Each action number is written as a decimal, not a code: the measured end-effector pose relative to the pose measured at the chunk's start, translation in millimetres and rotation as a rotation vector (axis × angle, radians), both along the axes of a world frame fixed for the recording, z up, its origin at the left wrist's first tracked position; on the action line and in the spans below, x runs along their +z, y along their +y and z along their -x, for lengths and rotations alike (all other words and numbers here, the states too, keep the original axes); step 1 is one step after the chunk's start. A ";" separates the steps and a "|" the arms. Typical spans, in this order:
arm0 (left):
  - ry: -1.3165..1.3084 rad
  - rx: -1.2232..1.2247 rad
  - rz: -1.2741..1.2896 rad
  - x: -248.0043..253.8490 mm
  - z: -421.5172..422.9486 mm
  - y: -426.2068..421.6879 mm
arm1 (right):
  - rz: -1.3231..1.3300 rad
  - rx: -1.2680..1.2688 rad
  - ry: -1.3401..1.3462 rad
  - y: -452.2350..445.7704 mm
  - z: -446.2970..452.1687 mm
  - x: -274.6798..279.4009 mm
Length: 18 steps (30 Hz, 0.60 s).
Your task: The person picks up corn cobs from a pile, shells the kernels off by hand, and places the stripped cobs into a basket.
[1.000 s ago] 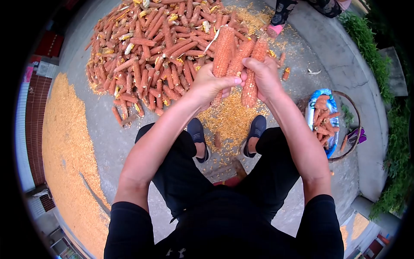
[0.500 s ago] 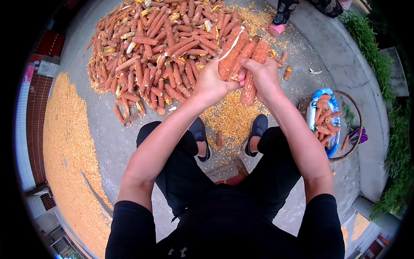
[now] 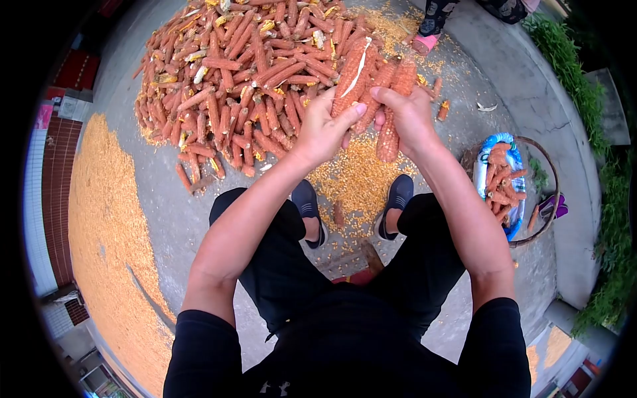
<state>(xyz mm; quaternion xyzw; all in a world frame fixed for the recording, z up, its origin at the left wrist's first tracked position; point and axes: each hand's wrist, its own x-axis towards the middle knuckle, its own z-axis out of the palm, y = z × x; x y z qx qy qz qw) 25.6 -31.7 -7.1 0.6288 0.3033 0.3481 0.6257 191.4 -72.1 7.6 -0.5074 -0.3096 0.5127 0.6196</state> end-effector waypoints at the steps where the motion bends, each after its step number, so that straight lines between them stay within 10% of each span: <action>1: -0.024 0.002 0.036 -0.2 0.2 1.0 | 0.003 0.001 0.012 -1.1 0.4 0.6; 18: -0.138 0.032 0.241 9.3 1.7 2.5 | -0.061 0.051 0.167 -1.8 -6.6 3.2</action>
